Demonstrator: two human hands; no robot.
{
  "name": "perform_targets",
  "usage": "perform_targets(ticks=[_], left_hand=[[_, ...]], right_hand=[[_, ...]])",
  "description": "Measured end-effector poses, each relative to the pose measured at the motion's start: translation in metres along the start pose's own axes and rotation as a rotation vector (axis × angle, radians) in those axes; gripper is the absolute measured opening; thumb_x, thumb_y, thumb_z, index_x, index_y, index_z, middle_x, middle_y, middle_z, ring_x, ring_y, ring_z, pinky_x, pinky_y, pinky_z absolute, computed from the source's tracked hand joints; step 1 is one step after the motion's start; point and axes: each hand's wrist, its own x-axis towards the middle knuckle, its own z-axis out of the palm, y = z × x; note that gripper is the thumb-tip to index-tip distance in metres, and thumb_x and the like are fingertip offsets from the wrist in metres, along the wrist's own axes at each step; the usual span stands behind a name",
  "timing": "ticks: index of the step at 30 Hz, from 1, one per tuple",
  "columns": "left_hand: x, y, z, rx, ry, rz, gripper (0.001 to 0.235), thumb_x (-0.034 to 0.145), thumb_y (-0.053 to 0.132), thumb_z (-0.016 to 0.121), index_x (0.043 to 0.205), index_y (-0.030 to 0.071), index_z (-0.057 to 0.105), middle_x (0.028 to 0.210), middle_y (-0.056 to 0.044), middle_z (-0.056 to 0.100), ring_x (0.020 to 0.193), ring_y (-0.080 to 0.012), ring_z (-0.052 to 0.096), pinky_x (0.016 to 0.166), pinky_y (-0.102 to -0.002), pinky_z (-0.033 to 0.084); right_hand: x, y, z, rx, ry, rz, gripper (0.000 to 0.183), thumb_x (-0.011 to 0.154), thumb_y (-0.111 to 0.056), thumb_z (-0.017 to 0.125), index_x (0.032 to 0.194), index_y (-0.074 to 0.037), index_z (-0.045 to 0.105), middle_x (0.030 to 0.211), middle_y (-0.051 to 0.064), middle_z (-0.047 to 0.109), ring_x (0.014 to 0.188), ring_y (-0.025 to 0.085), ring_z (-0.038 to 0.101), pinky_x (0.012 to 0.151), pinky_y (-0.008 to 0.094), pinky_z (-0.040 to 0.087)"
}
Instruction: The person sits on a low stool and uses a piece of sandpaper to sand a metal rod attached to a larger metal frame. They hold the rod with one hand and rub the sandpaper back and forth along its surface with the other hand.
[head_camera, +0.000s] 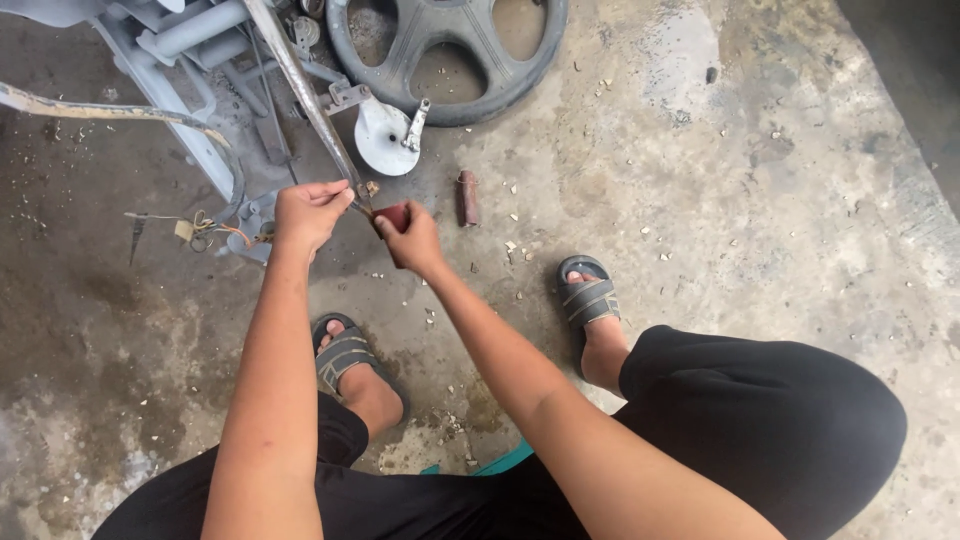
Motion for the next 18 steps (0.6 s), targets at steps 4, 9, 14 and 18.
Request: perform_targets(ticks=[4,9,14,18], left_hand=[[-0.005,0.006,0.001,-0.011,0.003,-0.024,0.028,0.093,0.022,0.08,0.121,0.018,0.076,0.113,-0.009,0.075,0.094,-0.0138,0.073,0.074,-0.032,0.061],[-0.009,0.01,-0.002,0.018,-0.028,-0.039,0.029,0.093,0.025,0.08,0.121,0.02,0.076,0.112,-0.006,0.076,0.094,-0.0146,0.075,0.066,-0.028,0.061],[-0.019,0.022,-0.002,0.037,-0.033,-0.053,0.028,0.093,0.024,0.079,0.121,0.02,0.076,0.114,-0.007,0.075,0.099,-0.0182,0.075,0.068,-0.033,0.061],[-0.004,0.004,0.0,0.026,-0.017,-0.035,0.027,0.093,0.025,0.08,0.12,0.021,0.077,0.112,-0.007,0.076,0.098,-0.0166,0.075,0.071,-0.034,0.061]], right_hand=[[0.007,0.03,0.018,0.064,0.053,-0.024,0.035,0.088,-0.024,0.078,0.113,-0.003,0.067,0.096,0.024,0.07,0.094,0.041,0.071,0.078,0.048,0.057],[0.0,0.031,0.016,0.06,0.064,-0.103,0.029,0.088,-0.018,0.08,0.11,-0.002,0.071,0.093,0.026,0.072,0.092,0.047,0.072,0.074,0.05,0.058],[-0.01,0.037,0.017,0.09,0.062,-0.087,0.02,0.091,-0.015,0.076,0.107,-0.002,0.072,0.091,0.024,0.072,0.087,0.039,0.072,0.073,0.045,0.058],[-0.01,0.017,0.015,0.078,0.068,-0.126,0.018,0.091,-0.015,0.077,0.104,-0.004,0.072,0.089,0.023,0.072,0.086,0.04,0.073,0.071,0.044,0.058]])
